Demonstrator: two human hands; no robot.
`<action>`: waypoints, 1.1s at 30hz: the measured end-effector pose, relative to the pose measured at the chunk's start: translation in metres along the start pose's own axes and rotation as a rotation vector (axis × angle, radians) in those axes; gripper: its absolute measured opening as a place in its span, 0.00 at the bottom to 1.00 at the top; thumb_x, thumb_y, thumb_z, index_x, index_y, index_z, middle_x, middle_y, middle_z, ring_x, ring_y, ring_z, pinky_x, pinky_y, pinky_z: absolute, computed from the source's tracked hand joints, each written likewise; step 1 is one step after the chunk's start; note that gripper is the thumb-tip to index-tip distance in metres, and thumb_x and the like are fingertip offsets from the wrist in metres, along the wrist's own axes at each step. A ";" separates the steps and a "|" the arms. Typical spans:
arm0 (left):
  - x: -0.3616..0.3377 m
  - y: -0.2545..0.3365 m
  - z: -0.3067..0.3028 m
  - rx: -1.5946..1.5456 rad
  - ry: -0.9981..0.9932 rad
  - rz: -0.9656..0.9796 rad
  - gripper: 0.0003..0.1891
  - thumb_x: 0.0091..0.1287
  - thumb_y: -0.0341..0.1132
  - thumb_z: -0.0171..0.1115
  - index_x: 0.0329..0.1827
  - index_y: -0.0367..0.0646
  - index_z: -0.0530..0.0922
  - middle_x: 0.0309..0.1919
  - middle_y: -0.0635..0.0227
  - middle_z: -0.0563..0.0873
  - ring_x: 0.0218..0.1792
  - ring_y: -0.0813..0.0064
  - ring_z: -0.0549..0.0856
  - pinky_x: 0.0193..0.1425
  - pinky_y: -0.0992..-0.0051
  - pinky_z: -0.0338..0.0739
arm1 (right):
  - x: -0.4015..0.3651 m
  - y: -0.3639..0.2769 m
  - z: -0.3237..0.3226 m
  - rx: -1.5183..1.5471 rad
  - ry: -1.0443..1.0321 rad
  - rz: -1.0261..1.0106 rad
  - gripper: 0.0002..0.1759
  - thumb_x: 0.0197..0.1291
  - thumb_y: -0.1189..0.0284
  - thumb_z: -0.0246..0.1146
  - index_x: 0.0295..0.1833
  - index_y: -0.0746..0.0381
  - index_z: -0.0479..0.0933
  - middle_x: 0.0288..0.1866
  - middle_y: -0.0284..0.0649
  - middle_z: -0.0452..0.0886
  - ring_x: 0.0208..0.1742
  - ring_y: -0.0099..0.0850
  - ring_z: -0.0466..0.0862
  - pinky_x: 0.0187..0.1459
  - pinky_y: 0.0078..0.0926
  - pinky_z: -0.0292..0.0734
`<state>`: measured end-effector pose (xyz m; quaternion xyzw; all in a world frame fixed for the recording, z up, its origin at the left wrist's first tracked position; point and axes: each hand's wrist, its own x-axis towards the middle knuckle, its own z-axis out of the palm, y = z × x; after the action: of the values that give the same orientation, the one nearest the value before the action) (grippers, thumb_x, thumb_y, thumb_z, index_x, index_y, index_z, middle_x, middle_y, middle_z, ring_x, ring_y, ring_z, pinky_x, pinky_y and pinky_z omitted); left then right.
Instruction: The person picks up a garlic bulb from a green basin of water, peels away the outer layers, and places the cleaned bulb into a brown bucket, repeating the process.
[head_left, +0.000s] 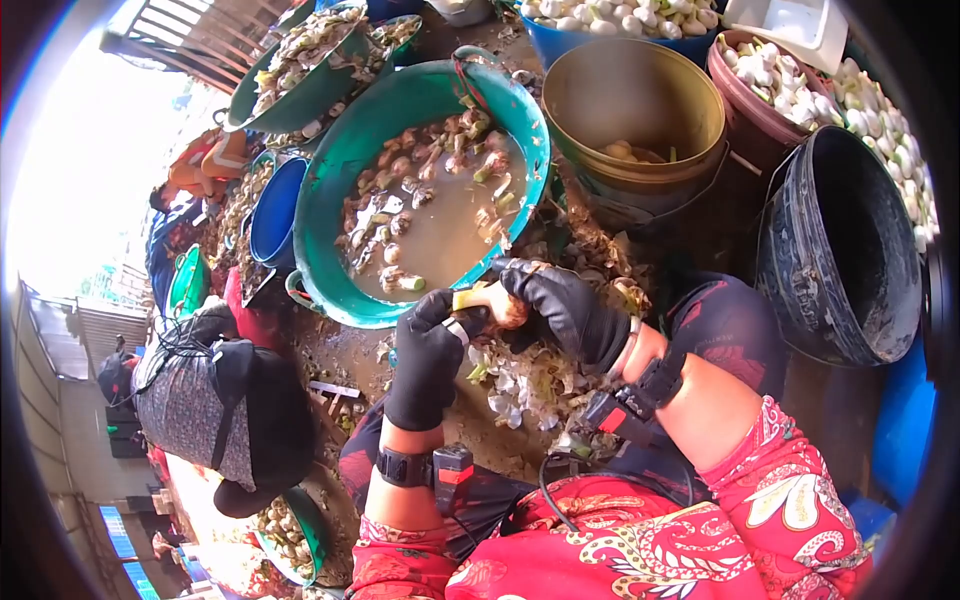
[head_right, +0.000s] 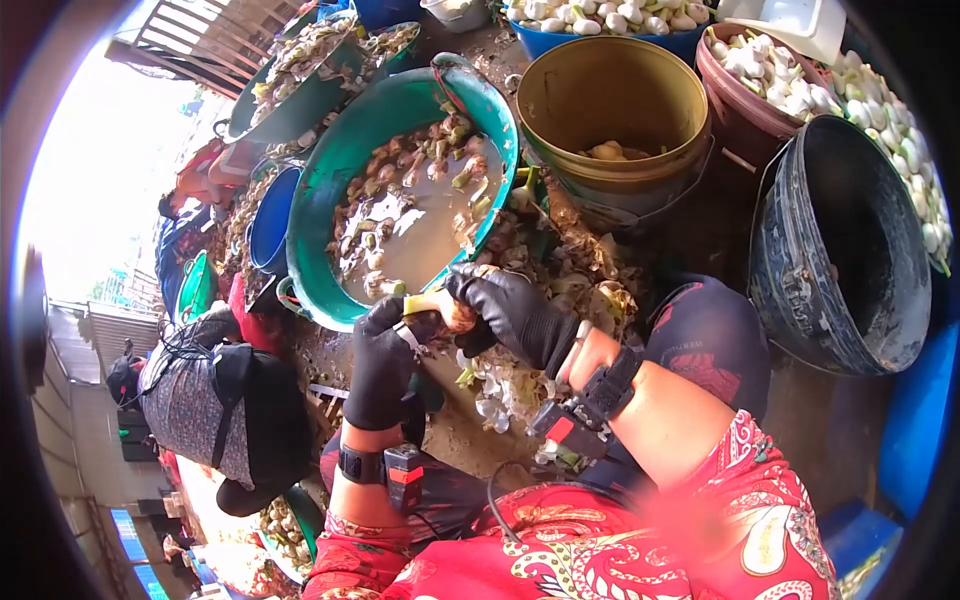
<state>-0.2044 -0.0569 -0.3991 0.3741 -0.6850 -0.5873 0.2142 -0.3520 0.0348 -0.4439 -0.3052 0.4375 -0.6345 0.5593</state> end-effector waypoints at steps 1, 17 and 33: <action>0.002 -0.004 -0.003 0.000 -0.002 -0.003 0.08 0.56 0.23 0.61 0.39 0.35 0.81 0.30 0.68 0.84 0.31 0.79 0.81 0.40 0.77 0.75 | 0.000 0.000 -0.001 0.001 0.002 0.003 0.18 0.70 0.61 0.50 0.53 0.64 0.72 0.39 0.35 0.79 0.40 0.21 0.78 0.42 0.20 0.75; -0.016 -0.010 0.001 -0.219 0.010 0.103 0.17 0.63 0.26 0.58 0.56 0.34 0.75 0.45 0.64 0.82 0.34 0.82 0.81 0.41 0.81 0.77 | 0.012 0.005 -0.008 0.489 -0.319 0.332 0.18 0.66 0.59 0.55 0.43 0.64 0.77 0.39 0.38 0.80 0.37 0.28 0.80 0.38 0.27 0.75; 0.001 -0.019 -0.025 0.654 0.214 0.561 0.07 0.63 0.24 0.51 0.40 0.35 0.77 0.28 0.62 0.81 0.29 0.69 0.80 0.32 0.71 0.73 | 0.003 0.021 -0.005 -1.280 -0.360 0.042 0.14 0.47 0.72 0.56 0.39 0.64 0.82 0.40 0.54 0.81 0.46 0.46 0.82 0.47 0.38 0.77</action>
<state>-0.1813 -0.0745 -0.4122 0.2806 -0.8836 -0.2169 0.3056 -0.3478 0.0327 -0.4655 -0.6698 0.6334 -0.1778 0.3443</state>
